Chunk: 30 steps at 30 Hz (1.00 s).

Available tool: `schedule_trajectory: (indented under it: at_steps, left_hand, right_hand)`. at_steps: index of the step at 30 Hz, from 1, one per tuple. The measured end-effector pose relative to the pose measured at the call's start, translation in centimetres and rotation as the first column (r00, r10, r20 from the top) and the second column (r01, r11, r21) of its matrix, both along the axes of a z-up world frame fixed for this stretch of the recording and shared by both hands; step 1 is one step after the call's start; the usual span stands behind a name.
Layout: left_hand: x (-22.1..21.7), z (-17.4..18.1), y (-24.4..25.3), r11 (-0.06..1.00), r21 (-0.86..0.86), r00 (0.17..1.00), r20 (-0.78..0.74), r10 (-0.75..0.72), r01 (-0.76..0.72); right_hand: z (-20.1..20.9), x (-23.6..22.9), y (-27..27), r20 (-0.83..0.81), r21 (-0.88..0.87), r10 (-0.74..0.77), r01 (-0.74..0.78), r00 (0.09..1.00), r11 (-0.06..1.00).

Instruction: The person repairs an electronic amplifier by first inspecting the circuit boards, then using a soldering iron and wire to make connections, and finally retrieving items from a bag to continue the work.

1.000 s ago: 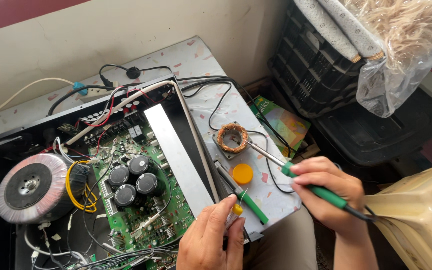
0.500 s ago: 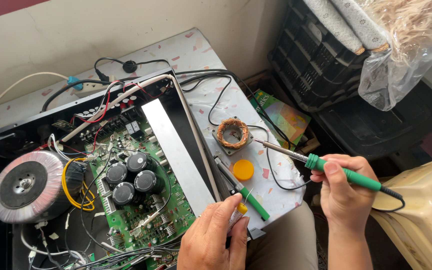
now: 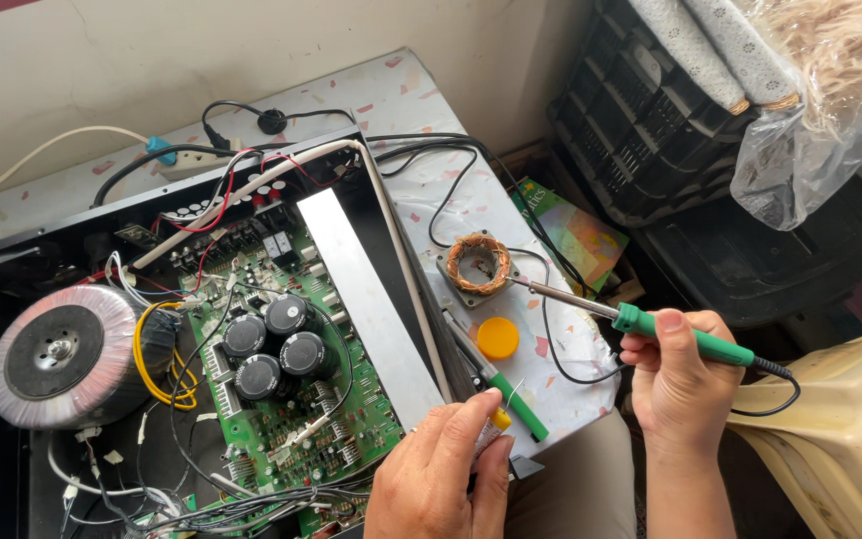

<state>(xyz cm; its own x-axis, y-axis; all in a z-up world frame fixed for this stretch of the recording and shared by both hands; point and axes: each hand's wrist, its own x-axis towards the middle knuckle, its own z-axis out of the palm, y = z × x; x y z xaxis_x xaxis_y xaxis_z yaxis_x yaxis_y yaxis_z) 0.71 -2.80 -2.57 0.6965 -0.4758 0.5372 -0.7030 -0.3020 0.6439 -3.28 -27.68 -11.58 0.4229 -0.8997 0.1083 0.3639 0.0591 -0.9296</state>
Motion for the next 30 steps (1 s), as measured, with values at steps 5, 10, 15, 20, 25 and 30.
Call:
schedule_trajectory:
  at_steps: [5, 10, 15, 20, 25, 30]
  left_hand:
    - [0.1, -0.1, 0.0, 1.0, -0.008, 1.0, 0.021, -0.02, 0.02]
    - [0.0, 0.3, 0.1, 0.999, -0.03, 1.0, 0.006, -0.026, 0.026]
    - [0.0, 0.4, 0.0, 0.999, -0.039, 1.0, 0.02, -0.016, 0.017]
    - [-0.1, 0.2, 0.2, 0.999, -0.031, 0.999, 0.007, 0.032, -0.032]
    - [-0.2, 0.6, 0.1, 0.997, -0.066, 0.998, -0.056, 0.037, -0.04]
    - [-0.4, 1.7, 0.3, 0.994, -0.102, 0.997, -0.072, 0.031, -0.039]
  right_hand:
    - [0.6, 1.0, 1.1, -0.025, -0.102, 0.002, -0.004, 1.0, 0.995]
    - [2.2, -0.2, 1.2, -0.12, -0.273, -0.092, 0.057, 0.988, 0.96]
    - [1.9, 0.2, 1.4, -0.1, -0.265, -0.071, 0.042, 0.992, 0.963]
    - [1.5, -1.8, 0.4, -0.058, -0.143, -0.074, 0.065, 0.996, 0.988]
    - [2.1, -4.3, 0.6, 0.107, 0.128, 0.065, -0.078, 0.992, 0.989]
    - [-0.7, -7.1, -0.5, 0.29, 0.139, 0.243, -0.292, 0.926, 0.946]
